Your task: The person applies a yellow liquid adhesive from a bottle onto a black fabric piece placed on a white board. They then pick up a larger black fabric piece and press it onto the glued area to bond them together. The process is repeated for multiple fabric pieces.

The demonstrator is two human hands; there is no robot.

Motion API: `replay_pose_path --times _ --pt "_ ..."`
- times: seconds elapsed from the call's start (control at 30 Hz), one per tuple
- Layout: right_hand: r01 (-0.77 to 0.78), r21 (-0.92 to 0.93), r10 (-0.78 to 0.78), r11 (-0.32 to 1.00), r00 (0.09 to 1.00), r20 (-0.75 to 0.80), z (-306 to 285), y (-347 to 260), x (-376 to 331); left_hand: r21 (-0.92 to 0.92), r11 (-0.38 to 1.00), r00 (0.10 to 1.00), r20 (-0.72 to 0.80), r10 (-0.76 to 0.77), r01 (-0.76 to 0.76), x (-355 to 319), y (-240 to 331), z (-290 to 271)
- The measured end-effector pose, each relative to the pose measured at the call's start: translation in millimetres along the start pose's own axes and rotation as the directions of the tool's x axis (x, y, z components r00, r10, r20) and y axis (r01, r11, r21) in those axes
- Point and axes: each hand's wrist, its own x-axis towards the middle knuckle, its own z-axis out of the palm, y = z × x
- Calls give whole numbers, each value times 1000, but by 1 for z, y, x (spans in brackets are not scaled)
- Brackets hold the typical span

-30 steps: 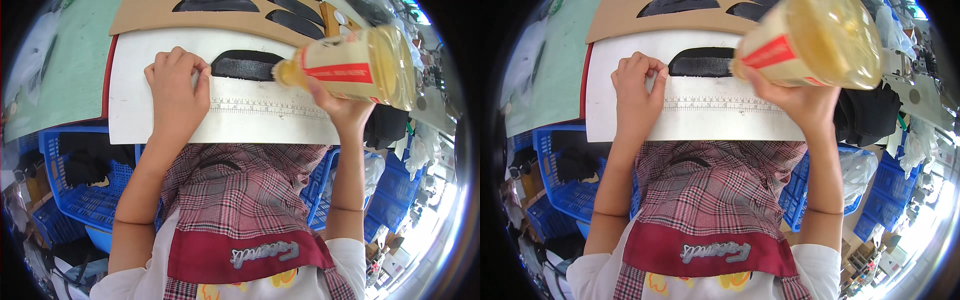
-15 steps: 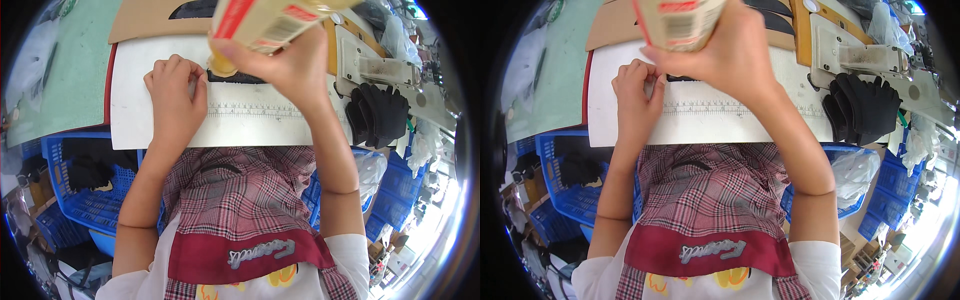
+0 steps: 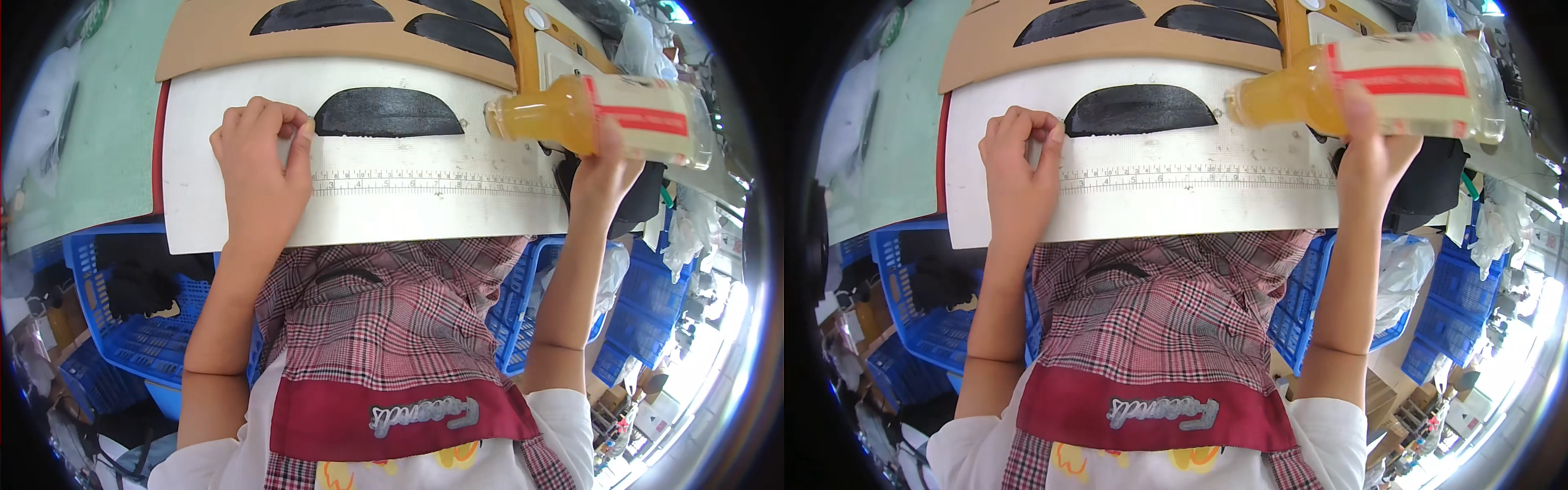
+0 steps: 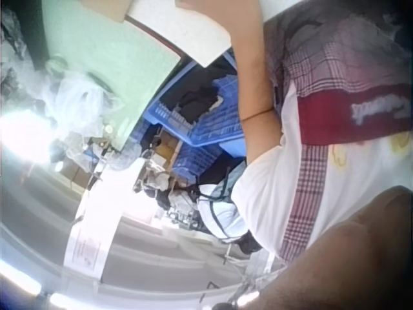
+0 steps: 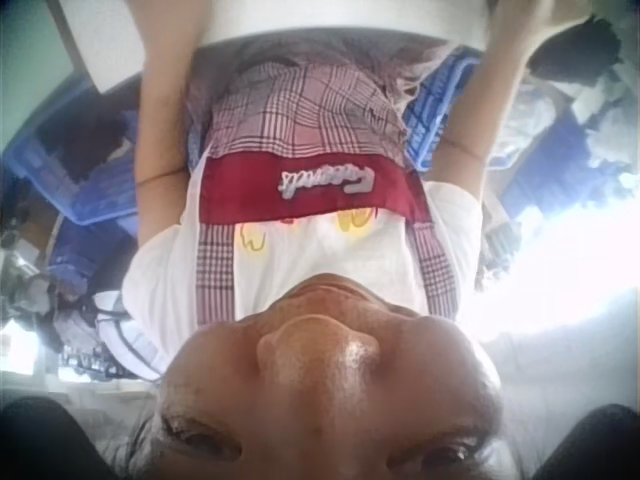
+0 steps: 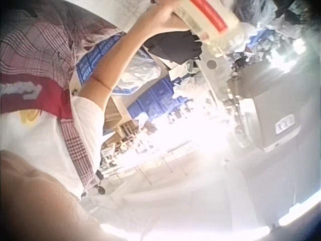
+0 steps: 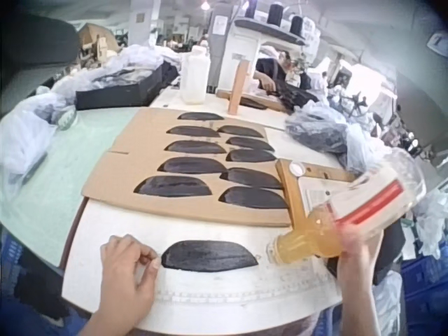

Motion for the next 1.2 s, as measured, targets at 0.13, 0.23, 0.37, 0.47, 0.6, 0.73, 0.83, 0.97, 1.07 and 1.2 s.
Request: replay_pose_path --times 0.13,0.23,0.37,0.47,0.6,0.73,0.83,0.97,1.07,1.2 --pt "-262 394 250 881 965 83 21 -7 -23 9 1000 1000 -15 0 0 -1 0 -6" --pt "-391 514 324 764 920 218 33 -7 -48 81 995 998 -30 61 -58 -5 5 -6" --pt "-449 546 323 707 892 315 46 12 -74 169 981 995 14 99 -100 -10 17 -12" --pt "-468 563 327 682 883 337 48 14 -78 250 959 991 20 134 -135 -13 20 -15" --pt "-488 559 344 670 872 348 49 11 -79 252 959 992 13 129 -128 -12 22 -14" --pt "-477 594 313 648 877 363 50 14 -82 162 981 994 -10 105 -102 -10 24 -13" --pt "-472 594 299 651 880 370 49 15 -82 42 996 997 -11 75 -75 -8 25 -13" --pt "-499 555 352 665 865 357 50 12 -81 -83 995 998 13 58 -57 -5 25 -10" --pt "-496 546 349 676 867 356 50 11 -83 -134 984 993 35 -111 115 -6 28 -9" --pt "-494 525 339 693 866 367 46 10 -85 -485 772 910 169 -378 410 2 23 -11"
